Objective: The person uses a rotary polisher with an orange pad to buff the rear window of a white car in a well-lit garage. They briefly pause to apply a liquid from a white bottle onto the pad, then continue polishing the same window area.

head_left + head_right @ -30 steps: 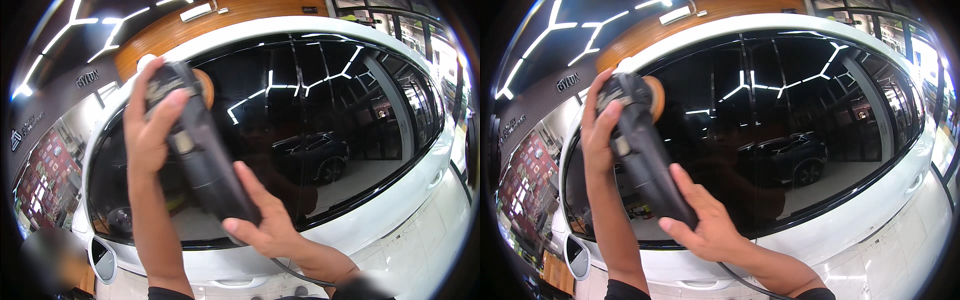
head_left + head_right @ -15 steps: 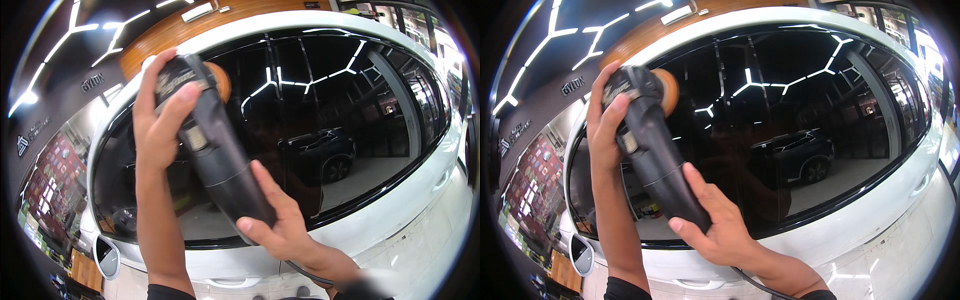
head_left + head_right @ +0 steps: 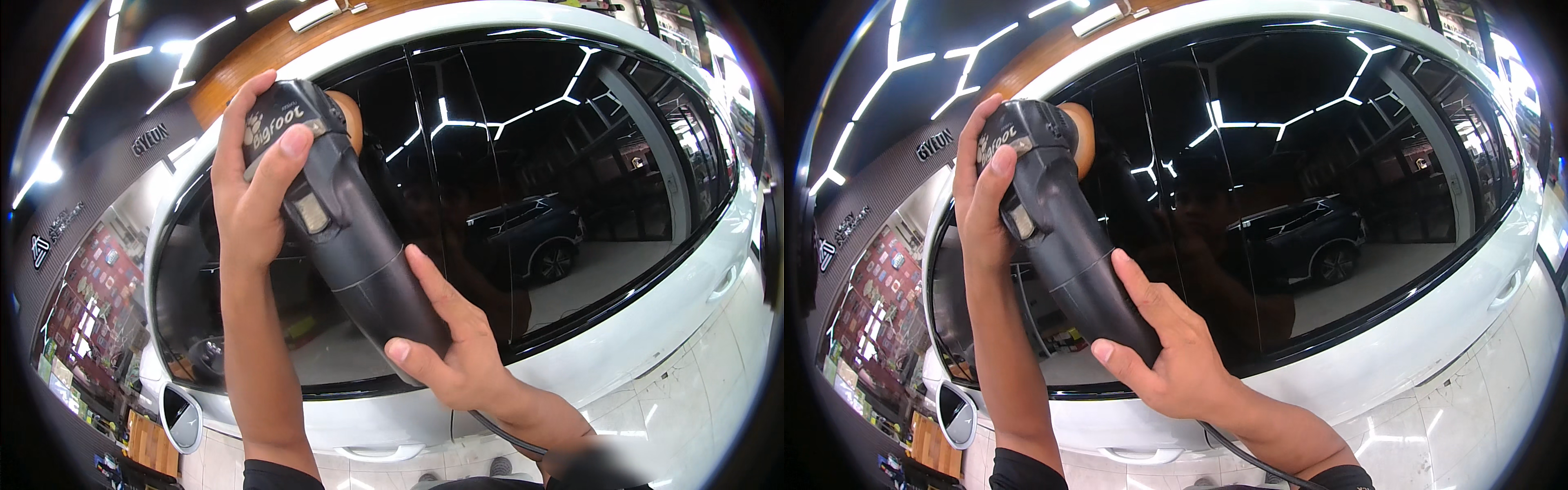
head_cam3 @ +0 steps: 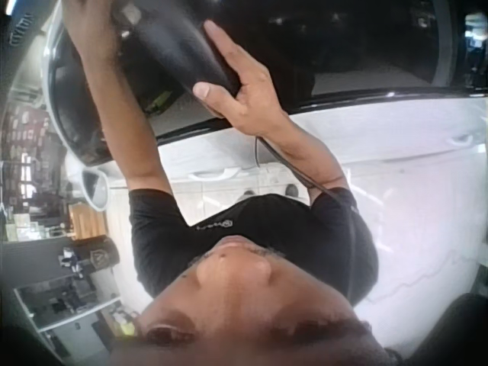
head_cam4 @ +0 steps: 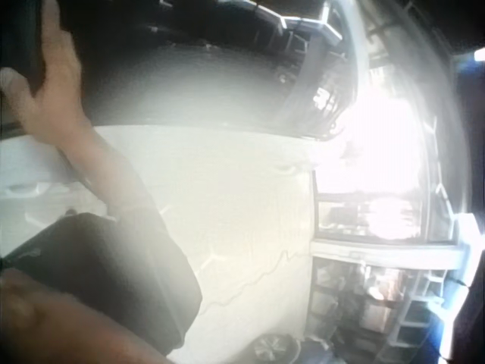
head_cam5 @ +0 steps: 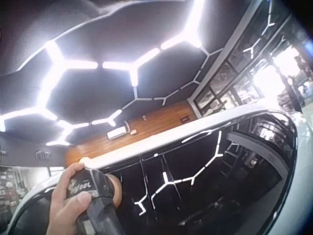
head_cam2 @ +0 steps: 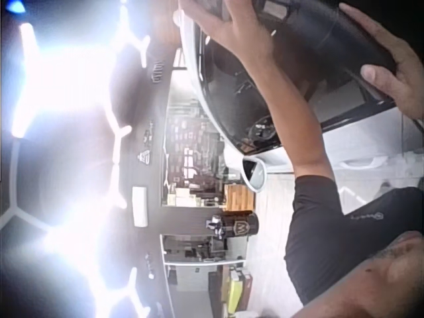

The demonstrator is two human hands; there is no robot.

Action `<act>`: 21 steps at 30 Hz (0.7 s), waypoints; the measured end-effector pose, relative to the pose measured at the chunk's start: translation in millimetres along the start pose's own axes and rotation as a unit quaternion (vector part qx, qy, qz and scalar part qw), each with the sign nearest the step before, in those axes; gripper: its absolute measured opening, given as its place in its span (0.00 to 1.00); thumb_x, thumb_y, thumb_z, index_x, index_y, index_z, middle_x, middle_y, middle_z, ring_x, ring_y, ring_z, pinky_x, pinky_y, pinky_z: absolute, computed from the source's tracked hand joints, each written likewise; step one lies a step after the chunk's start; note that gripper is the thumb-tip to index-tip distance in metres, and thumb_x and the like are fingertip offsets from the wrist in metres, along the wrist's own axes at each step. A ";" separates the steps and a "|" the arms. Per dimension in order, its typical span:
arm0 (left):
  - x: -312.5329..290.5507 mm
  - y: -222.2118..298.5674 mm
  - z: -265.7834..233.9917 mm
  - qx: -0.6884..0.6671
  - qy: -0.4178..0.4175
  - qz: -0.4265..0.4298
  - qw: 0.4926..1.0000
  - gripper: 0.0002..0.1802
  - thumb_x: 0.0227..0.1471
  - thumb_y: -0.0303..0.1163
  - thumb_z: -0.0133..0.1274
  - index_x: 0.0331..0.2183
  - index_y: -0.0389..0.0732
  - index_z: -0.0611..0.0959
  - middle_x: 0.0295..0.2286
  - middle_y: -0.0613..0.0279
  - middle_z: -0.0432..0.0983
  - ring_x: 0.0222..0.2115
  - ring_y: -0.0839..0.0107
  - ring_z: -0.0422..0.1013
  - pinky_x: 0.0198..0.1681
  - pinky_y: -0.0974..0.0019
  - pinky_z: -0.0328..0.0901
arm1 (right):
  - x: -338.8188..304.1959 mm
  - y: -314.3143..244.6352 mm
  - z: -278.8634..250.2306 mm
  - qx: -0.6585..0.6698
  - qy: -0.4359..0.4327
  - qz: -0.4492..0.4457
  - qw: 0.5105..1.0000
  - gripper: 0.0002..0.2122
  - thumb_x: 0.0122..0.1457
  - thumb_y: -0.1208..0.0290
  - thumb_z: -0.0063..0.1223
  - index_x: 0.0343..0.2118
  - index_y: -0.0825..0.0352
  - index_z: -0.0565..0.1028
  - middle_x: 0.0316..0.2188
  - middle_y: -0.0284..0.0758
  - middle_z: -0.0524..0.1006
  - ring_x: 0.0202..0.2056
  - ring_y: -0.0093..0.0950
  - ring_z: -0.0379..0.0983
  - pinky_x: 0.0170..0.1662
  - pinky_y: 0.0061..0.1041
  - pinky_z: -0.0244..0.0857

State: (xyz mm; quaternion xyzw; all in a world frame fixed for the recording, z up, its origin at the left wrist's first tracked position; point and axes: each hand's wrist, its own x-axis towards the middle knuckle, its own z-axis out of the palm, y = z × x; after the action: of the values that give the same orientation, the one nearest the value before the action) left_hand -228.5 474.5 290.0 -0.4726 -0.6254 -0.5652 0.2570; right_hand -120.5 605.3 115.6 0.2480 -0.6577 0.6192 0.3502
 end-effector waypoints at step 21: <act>-63.0 -7.2 -7.9 0.135 -0.003 0.082 0.987 0.40 0.47 0.44 0.64 0.57 0.37 0.71 0.53 0.49 0.67 0.51 0.62 0.67 0.57 0.60 0.63 | -55.3 33.2 -1.2 0.014 -0.025 -0.005 1.000 0.39 0.57 0.63 0.63 0.69 0.69 0.56 0.45 0.46 0.74 0.39 0.34 0.74 0.44 0.32 0.68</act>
State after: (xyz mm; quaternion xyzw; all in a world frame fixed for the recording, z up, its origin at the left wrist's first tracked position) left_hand -210.0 448.7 234.6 -0.4847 -0.6557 -0.4516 0.3621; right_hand -110.6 604.1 51.9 0.2717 -0.6559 0.6202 0.3337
